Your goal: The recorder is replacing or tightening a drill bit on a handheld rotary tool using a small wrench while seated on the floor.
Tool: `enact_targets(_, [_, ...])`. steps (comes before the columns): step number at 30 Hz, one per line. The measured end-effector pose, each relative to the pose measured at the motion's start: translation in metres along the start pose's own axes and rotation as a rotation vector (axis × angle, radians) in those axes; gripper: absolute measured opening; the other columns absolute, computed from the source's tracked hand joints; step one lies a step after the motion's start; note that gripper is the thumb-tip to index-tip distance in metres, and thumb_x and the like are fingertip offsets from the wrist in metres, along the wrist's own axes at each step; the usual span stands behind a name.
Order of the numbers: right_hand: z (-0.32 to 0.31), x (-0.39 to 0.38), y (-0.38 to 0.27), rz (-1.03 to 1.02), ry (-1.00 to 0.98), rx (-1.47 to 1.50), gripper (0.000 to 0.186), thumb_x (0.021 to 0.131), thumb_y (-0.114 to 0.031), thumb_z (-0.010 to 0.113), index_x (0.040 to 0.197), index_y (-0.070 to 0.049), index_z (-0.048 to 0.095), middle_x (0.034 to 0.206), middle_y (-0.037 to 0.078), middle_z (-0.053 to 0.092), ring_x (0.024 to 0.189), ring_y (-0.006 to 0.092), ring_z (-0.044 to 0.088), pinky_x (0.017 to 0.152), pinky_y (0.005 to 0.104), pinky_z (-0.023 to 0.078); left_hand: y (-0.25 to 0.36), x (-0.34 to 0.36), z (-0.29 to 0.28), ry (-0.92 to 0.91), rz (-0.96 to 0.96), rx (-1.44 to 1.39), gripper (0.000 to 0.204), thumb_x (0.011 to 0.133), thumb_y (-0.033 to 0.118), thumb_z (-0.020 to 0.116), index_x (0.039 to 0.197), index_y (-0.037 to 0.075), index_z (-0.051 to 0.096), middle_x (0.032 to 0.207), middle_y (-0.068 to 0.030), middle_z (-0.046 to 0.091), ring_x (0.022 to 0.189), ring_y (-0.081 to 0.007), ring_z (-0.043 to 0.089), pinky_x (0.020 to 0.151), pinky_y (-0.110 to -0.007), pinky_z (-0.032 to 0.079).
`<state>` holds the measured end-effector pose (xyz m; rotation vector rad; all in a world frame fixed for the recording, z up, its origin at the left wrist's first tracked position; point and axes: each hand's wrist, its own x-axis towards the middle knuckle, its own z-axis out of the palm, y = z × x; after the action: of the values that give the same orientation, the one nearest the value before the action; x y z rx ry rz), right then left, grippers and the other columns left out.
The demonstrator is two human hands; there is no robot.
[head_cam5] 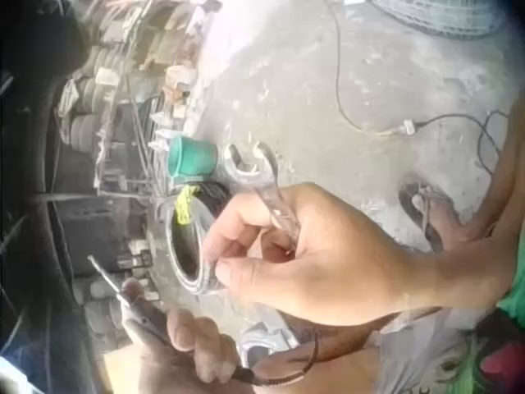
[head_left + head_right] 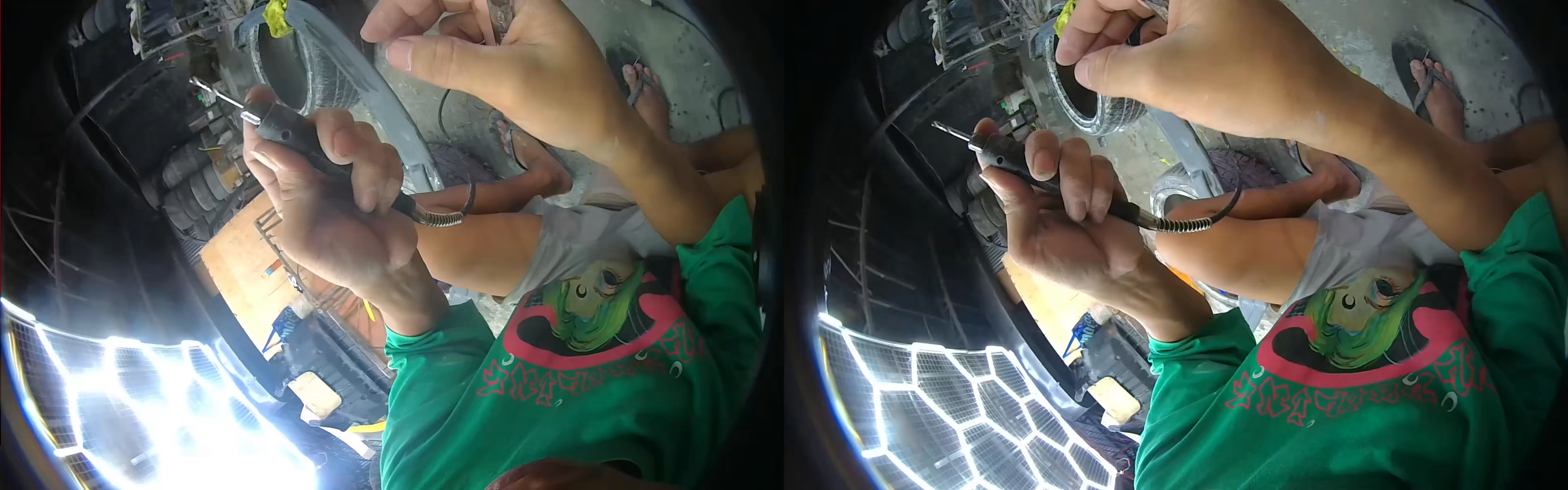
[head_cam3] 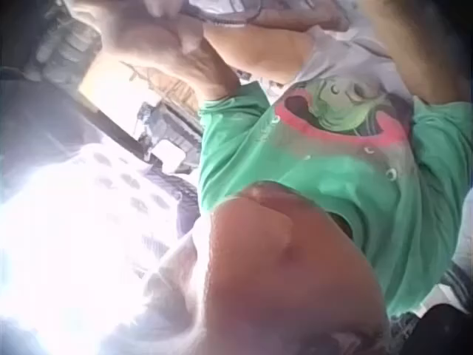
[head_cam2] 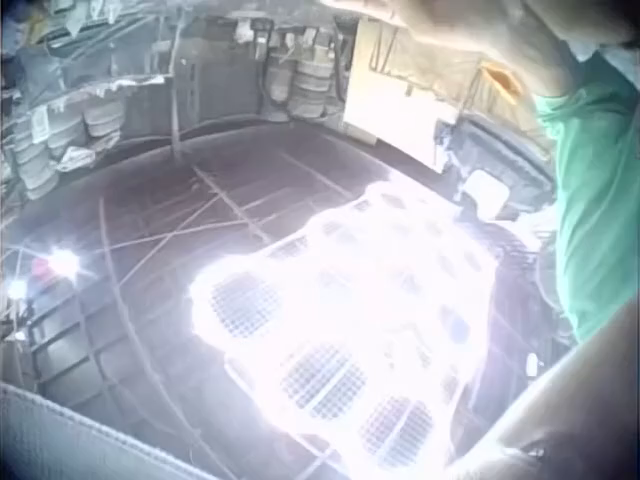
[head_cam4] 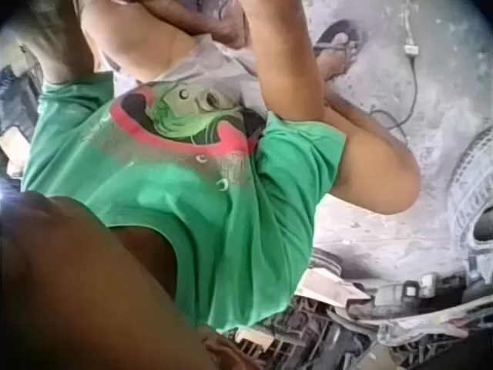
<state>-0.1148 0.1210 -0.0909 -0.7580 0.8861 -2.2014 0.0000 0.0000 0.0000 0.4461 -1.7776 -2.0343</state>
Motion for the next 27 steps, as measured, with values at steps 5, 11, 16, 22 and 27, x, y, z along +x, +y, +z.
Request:
enact_targets(5, [-0.017,0.013,0.012,-0.069,0.238,-0.124,0.016,0.089,-0.008,0.062,0.101,0.003,0.063,0.083,0.004,0.063,0.067,0.0070,0.057,0.058,0.0218,0.045,-0.009,-0.002,-0.003,0.022,-0.067,-0.100,0.039,0.105,0.029,0.040,0.139,0.009,0.044,0.085,-0.0067,0.047,0.055,-0.0089,0.029,0.042,-0.022,0.024])
enact_targets(11, [-0.129,0.026,0.088,0.049,0.832,-0.582,0.023,0.078,-0.017,0.065,0.095,-0.003,0.069,0.091,0.013,0.071,0.086,0.0238,0.068,0.077,0.0349,0.052,-0.064,-0.038,-0.011,0.195,-0.264,-0.244,0.037,0.105,0.029,0.041,0.137,0.010,0.043,0.075,-0.0032,0.042,0.047,-0.0061,0.030,0.035,-0.019,0.023])
enact_targets(16, [-0.235,-0.032,0.143,0.654,0.893,-1.045,0.022,0.084,-0.020,0.056,0.097,-0.007,0.068,0.096,0.018,0.069,0.095,0.0378,0.065,0.078,0.0455,0.051,-0.129,-0.075,-0.021,0.296,-0.541,-0.450,0.032,0.104,0.032,0.043,0.129,0.012,0.047,0.072,-0.0007,0.041,0.047,-0.0073,0.031,0.038,-0.019,0.026])
enact_targets(22, [-0.276,-0.060,0.194,0.740,0.824,-1.158,0.023,0.087,-0.026,0.059,0.101,-0.010,0.069,0.098,0.018,0.069,0.096,0.0365,0.065,0.082,0.0459,0.051,-0.162,-0.102,-0.013,0.342,-0.713,-0.600,0.030,0.104,0.038,0.043,0.121,0.014,0.049,0.067,0.0003,0.040,0.047,-0.0076,0.032,0.040,-0.020,0.028])
enact_targets(27, [-0.341,-0.023,0.179,0.609,0.987,-1.279,0.021,0.086,-0.026,0.061,0.098,-0.012,0.070,0.098,0.016,0.069,0.095,0.0364,0.065,0.081,0.0459,0.051,-0.181,-0.097,-0.015,0.250,-0.825,-0.605,0.032,0.102,0.044,0.044,0.112,0.014,0.047,0.066,-0.0019,0.043,0.048,-0.0110,0.036,0.043,-0.024,0.032])
